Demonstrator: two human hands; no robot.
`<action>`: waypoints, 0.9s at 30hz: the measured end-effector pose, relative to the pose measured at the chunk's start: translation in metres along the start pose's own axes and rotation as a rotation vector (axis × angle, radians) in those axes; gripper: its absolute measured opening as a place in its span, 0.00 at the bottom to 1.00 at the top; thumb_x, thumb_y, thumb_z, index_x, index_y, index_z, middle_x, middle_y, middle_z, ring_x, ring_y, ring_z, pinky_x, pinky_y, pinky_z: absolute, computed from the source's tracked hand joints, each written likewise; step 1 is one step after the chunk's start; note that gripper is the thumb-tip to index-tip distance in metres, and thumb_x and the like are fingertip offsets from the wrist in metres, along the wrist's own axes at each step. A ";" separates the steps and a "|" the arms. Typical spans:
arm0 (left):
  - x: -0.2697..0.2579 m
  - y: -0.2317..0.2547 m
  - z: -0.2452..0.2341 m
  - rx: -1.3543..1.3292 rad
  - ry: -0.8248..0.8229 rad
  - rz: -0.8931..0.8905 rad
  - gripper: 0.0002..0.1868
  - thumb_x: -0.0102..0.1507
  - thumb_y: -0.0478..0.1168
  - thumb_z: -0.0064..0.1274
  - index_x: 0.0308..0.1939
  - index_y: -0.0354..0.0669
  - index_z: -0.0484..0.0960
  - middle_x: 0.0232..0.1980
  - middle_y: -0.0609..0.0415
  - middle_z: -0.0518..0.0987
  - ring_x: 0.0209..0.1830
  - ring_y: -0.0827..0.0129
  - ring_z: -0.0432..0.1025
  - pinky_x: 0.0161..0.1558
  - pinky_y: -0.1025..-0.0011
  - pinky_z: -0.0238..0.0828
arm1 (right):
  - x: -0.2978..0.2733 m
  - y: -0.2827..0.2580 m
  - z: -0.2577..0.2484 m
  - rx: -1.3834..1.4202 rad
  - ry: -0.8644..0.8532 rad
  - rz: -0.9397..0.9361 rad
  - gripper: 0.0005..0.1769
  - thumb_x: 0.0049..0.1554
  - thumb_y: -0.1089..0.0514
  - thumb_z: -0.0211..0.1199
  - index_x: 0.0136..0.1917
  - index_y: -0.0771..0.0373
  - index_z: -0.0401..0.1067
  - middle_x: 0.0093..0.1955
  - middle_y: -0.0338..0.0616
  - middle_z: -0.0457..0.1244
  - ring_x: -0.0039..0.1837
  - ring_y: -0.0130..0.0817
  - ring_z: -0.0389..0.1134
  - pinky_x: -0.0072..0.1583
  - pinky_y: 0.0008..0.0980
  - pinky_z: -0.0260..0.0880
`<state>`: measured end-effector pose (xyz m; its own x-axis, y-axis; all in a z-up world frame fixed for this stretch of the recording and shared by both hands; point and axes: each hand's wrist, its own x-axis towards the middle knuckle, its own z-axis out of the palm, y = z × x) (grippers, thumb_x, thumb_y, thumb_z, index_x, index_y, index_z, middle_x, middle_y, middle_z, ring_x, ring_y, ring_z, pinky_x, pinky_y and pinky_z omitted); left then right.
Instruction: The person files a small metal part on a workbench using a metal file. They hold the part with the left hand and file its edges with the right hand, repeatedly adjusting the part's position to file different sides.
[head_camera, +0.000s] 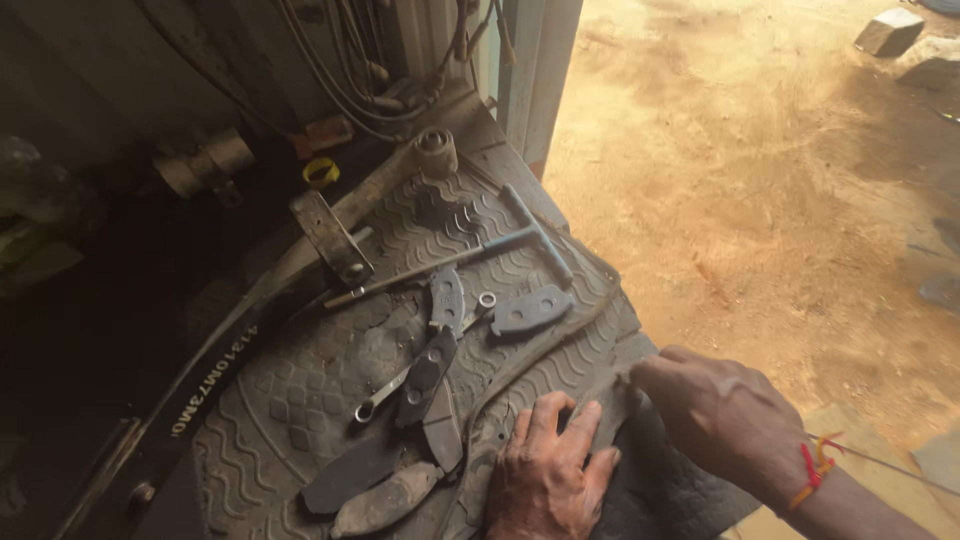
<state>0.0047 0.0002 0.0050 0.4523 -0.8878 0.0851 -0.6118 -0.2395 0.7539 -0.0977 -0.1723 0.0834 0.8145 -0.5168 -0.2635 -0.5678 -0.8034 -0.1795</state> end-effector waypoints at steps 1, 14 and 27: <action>-0.002 -0.001 0.002 -0.006 0.009 0.007 0.28 0.59 0.44 0.65 0.62 0.42 0.79 0.59 0.43 0.71 0.55 0.47 0.70 0.52 0.52 0.72 | -0.003 -0.002 0.001 -0.012 0.016 0.031 0.11 0.54 0.59 0.55 0.50 0.48 0.74 0.43 0.40 0.68 0.47 0.46 0.73 0.48 0.45 0.73; -0.002 -0.004 0.003 0.024 0.094 0.081 0.28 0.58 0.44 0.66 0.60 0.40 0.80 0.56 0.44 0.72 0.53 0.46 0.70 0.49 0.53 0.74 | -0.015 -0.012 0.004 0.049 0.094 0.044 0.09 0.55 0.56 0.56 0.48 0.48 0.74 0.41 0.41 0.68 0.44 0.49 0.72 0.44 0.46 0.73; -0.002 -0.004 -0.001 0.021 -0.004 -0.011 0.28 0.58 0.45 0.65 0.61 0.42 0.80 0.58 0.46 0.71 0.54 0.49 0.69 0.50 0.52 0.71 | -0.005 -0.022 -0.006 0.039 0.006 0.056 0.11 0.54 0.57 0.56 0.50 0.50 0.73 0.44 0.42 0.68 0.46 0.47 0.72 0.46 0.46 0.72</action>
<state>0.0067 0.0037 0.0030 0.4565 -0.8866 0.0743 -0.6205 -0.2575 0.7407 -0.0887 -0.1534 0.0944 0.7822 -0.5623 -0.2681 -0.6163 -0.7612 -0.2016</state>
